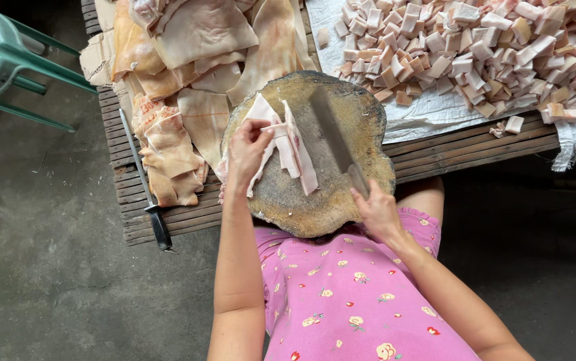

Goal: The person cuts slabs of processed animal skin into small square pieces using a large knife on a wooden cutting board.

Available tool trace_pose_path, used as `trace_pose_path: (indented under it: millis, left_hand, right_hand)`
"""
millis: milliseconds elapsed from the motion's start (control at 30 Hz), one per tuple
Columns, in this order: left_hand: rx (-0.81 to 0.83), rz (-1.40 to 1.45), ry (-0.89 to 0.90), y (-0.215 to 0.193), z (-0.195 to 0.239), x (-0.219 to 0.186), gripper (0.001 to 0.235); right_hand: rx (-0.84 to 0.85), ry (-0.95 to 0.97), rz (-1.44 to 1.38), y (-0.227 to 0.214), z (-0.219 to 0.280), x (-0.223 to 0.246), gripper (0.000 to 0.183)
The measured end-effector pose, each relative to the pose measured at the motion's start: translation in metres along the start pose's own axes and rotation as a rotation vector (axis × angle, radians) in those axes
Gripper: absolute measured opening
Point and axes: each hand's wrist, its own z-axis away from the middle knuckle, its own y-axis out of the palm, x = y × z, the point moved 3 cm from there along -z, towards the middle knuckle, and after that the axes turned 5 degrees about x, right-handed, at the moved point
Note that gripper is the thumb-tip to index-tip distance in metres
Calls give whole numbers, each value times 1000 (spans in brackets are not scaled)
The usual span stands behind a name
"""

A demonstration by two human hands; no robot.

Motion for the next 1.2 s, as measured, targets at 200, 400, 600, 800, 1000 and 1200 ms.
trace_pose_path:
  millis: [200, 400, 600, 800, 1000, 1200]
  left_hand:
    - [169, 268, 88, 117, -76, 41, 22]
    - [-31, -74, 0, 160, -113, 99, 18]
    - [-26, 71, -2, 158, -116, 108, 20]
    - [-26, 6, 4, 152, -114, 94, 16]
    - [-20, 61, -54, 153, -106, 96, 15]
    - [-14, 50, -68, 154, -106, 96, 15]
  right_hand:
    - [-76, 277, -173, -56, 4, -13, 48]
    - [-192, 7, 27, -74, -2, 12, 48]
    - [-255, -292, 7, -71, -21, 29, 40]
    - [-71, -68, 238, -39, -54, -11, 39]
    - [-77, 28, 71, -71, -42, 24, 40]
    - [-294, -413, 34, -70, -30, 52, 41]
